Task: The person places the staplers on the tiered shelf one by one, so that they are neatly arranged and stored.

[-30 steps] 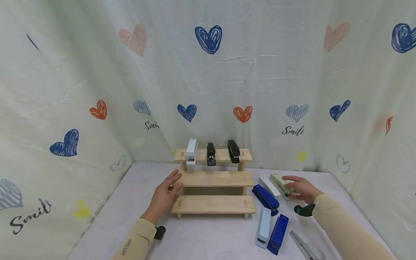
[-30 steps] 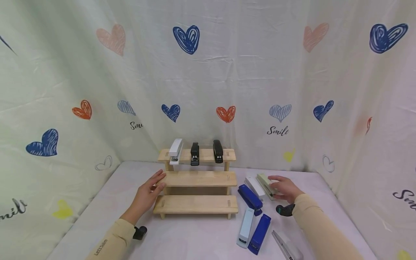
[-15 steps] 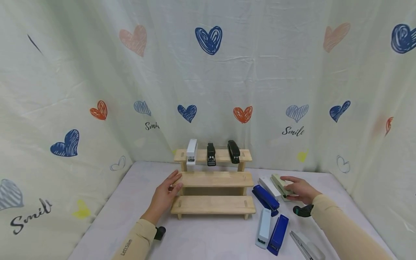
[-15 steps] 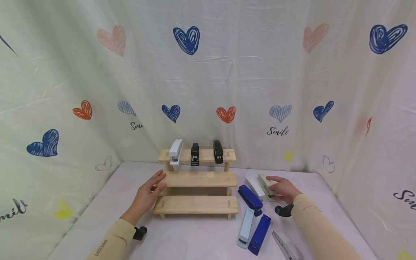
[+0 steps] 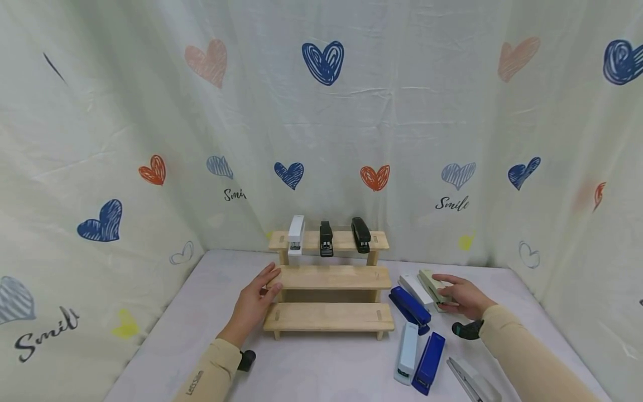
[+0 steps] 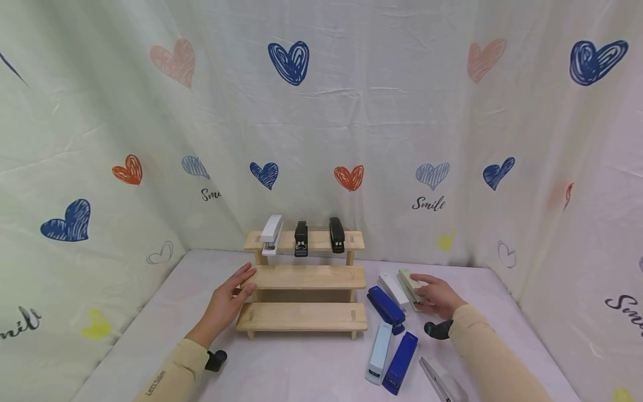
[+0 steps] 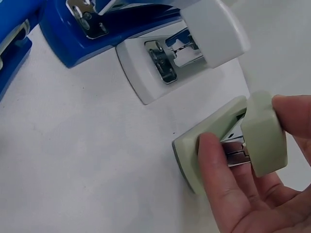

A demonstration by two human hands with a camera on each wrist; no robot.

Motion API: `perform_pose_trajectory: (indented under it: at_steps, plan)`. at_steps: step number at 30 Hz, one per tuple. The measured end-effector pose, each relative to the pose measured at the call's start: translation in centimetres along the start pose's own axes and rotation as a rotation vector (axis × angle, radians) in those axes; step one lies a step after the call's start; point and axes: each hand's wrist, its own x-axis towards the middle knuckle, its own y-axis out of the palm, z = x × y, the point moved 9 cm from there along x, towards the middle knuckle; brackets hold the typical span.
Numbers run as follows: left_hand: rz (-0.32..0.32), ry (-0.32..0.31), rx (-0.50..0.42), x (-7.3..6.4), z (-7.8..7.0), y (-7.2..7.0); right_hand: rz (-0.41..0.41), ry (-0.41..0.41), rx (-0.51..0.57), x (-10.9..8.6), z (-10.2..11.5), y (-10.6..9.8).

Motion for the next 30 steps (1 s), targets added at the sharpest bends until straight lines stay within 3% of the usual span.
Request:
perform_pose_trajectory:
  at_steps: [30]
  plan:
    - [0.009, -0.011, 0.003, -0.02, -0.04, -0.08, 0.023, 0.010, 0.064, -0.08, -0.03, 0.08]
